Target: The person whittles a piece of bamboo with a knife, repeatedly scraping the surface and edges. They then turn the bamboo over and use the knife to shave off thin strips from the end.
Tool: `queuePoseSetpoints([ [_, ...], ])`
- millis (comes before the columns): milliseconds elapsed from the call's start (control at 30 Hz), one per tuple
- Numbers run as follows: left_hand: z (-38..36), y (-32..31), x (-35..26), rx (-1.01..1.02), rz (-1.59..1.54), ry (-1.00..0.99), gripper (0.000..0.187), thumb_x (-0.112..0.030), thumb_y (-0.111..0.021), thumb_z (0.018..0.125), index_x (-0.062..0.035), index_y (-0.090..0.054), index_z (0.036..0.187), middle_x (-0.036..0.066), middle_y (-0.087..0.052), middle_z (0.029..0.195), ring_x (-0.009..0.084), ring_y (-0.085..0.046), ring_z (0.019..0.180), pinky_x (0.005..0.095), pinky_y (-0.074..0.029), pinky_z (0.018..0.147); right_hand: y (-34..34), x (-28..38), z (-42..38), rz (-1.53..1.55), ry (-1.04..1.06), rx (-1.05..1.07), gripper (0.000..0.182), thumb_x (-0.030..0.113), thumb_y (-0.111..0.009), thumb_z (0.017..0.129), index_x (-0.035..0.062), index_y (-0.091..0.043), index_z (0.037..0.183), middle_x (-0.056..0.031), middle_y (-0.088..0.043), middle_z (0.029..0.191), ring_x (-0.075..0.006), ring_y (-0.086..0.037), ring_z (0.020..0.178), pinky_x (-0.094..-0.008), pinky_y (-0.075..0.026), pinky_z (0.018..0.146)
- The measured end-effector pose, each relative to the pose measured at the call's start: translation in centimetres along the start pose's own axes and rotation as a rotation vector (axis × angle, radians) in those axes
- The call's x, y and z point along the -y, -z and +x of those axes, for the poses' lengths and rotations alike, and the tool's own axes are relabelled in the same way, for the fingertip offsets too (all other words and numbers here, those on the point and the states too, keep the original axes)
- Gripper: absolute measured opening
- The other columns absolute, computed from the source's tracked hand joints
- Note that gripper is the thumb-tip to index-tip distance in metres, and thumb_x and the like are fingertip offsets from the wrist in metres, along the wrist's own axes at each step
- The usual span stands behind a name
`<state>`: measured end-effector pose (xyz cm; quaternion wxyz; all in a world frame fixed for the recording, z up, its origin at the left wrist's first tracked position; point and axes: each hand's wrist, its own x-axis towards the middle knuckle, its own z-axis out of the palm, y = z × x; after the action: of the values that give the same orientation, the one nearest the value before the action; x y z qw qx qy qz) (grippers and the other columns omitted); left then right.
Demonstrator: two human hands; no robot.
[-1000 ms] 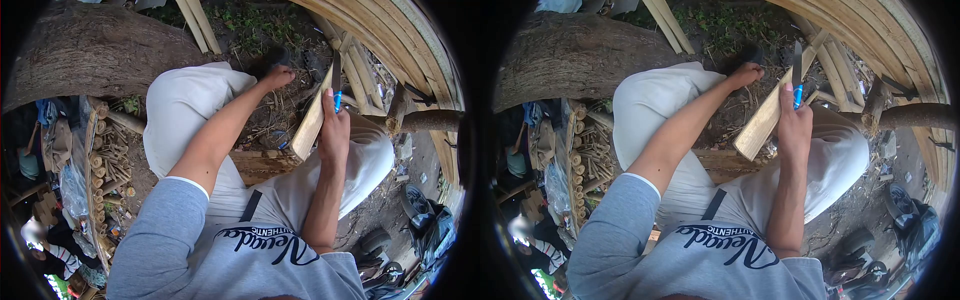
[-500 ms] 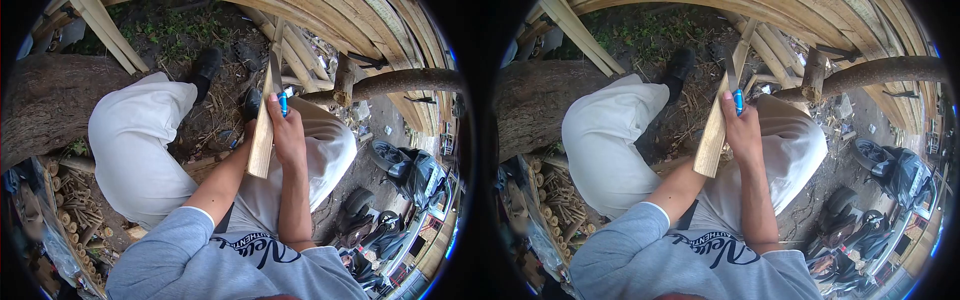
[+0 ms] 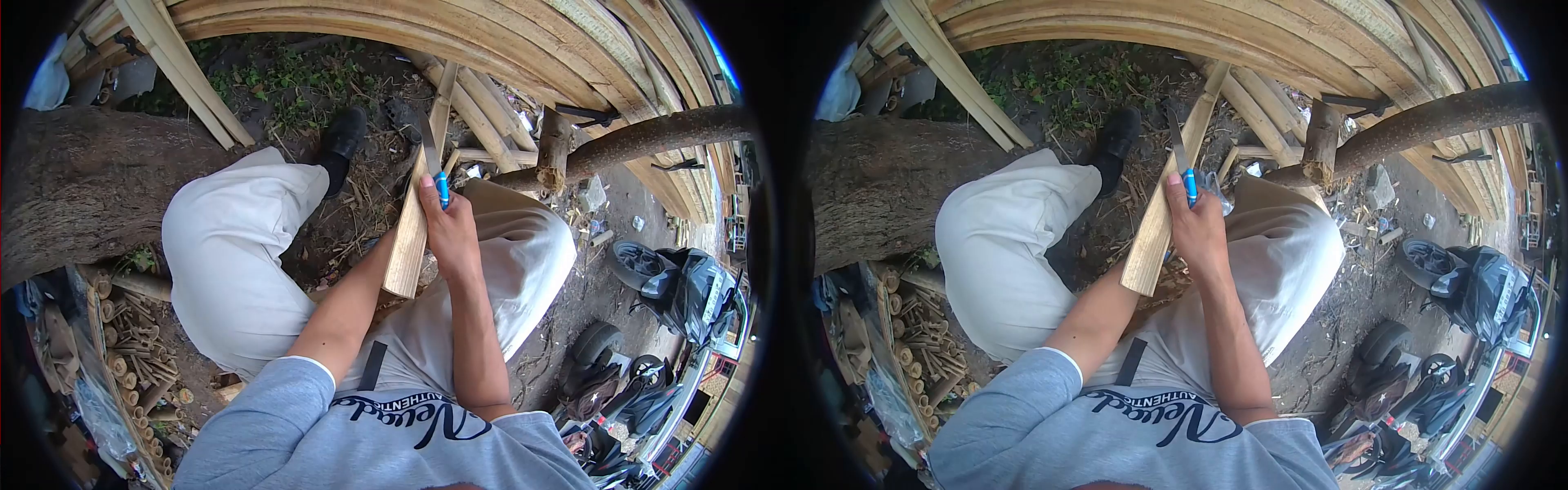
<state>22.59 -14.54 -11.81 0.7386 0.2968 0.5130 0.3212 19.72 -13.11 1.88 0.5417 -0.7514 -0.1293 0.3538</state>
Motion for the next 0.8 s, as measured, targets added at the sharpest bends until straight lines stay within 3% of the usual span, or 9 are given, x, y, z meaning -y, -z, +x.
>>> queuePoseSetpoints([
  [67,1.6,1.9,3.2,0.138,0.065,0.173,0.048,-0.050,-0.046,0.103,-0.0051,-0.063,0.103,0.009,-0.068,0.096,0.0222,-0.068,0.091,0.0374,-0.055,0.086,0.1,0.1,-0.1,-0.015,0.008,-0.005,0.047,0.041,-0.055,0.103,0.0005,-0.064,0.082,0.0028,-0.058,0.069,-0.0032,-0.045,0.061,-0.0245,-0.040,0.056],
  [167,14.4,12.0,-0.8,0.333,0.191,0.438,0.051,-0.056,-0.048,0.100,-0.0065,-0.062,0.100,0.007,-0.067,0.091,0.0221,-0.068,0.084,0.0382,-0.057,0.080,-0.4,1.0,-0.8,0.024,0.014,-0.019,0.049,0.042,-0.055,0.103,-0.0001,-0.063,0.081,0.0016,-0.058,0.068,-0.0045,-0.045,0.061,-0.0261,-0.040,0.055],
  [300,2.1,10.9,-18.1,0.496,0.127,0.559,0.051,-0.056,-0.053,0.097,-0.0060,-0.061,0.101,0.008,-0.065,0.087,0.0218,-0.068,0.075,0.0369,-0.057,0.070,-0.8,1.3,-0.5,0.023,0.036,-0.050,0.051,0.041,-0.054,0.103,-0.0044,-0.064,0.080,-0.0035,-0.059,0.066,-0.0083,-0.049,0.064,-0.0313,-0.043,0.059],
  [333,-1.5,10.6,-21.1,0.604,0.183,0.586,0.051,-0.053,-0.051,0.099,-0.0044,-0.060,0.110,0.011,-0.066,0.089,0.0236,-0.068,0.073,0.0364,-0.057,0.067,-0.9,1.2,-0.5,0.002,0.040,-0.042,0.051,0.042,-0.055,0.103,-0.0029,-0.064,0.080,-0.0018,-0.058,0.065,-0.0073,-0.047,0.062,-0.0308,-0.042,0.056],
  [367,-4.0,11.1,-22.2,0.709,0.234,0.619,0.051,-0.050,-0.049,0.101,-0.0029,-0.060,0.118,0.013,-0.067,0.090,0.0254,-0.068,0.072,0.0359,-0.056,0.064,-0.9,1.1,-0.7,-0.025,0.039,-0.031,0.051,0.043,-0.056,0.102,-0.0015,-0.064,0.079,-0.0002,-0.057,0.065,-0.0063,-0.045,0.059,-0.0304,-0.040,0.053],
  [500,-6.7,13.9,-20.8,0.657,0.161,0.493,0.050,-0.046,-0.050,0.100,-0.0004,-0.058,0.118,0.009,-0.065,0.085,0.0191,-0.066,0.064,0.0308,-0.053,0.054,-1.6,1.7,-1.2,-0.193,0.075,-0.044,0.058,0.044,-0.057,0.101,-0.0039,-0.061,0.068,-0.0034,-0.052,0.055,-0.0108,-0.042,0.051,-0.0362,-0.037,0.048],
  [633,-8.5,14.5,-21.7,0.604,-0.066,0.635,0.041,-0.037,-0.053,0.100,-0.0003,-0.057,0.119,0.005,-0.060,0.079,0.0145,-0.060,0.056,0.0301,-0.050,0.048,-2.1,1.2,-1.1,-0.276,0.061,-0.007,0.062,0.047,-0.058,0.099,-0.0059,-0.060,0.067,-0.0093,-0.050,0.051,-0.0147,-0.046,0.049,-0.0403,-0.038,0.049],
  [767,-8.1,15.0,-19.8,0.625,0.014,0.517,0.034,-0.029,-0.049,0.103,0.0013,-0.056,0.117,0.002,-0.058,0.080,0.0105,-0.053,0.054,0.0249,-0.042,0.043,-1.8,-0.8,0.0,-0.449,0.086,-0.051,0.062,0.049,-0.054,0.100,-0.0091,-0.065,0.083,-0.0194,-0.057,0.058,-0.0291,-0.057,0.054,-0.0443,-0.045,0.058],
  [800,-6.4,15.7,-18.0,0.672,-0.041,0.545,0.032,-0.028,-0.049,0.104,0.0013,-0.056,0.115,0.001,-0.055,0.078,0.0080,-0.049,0.052,0.0229,-0.038,0.041,-1.3,-0.9,-0.2,-0.538,0.161,-0.082,0.061,0.051,-0.053,0.099,-0.0083,-0.066,0.094,-0.0267,-0.061,0.067,-0.0424,-0.064,0.066,-0.0490,-0.048,0.065],
])
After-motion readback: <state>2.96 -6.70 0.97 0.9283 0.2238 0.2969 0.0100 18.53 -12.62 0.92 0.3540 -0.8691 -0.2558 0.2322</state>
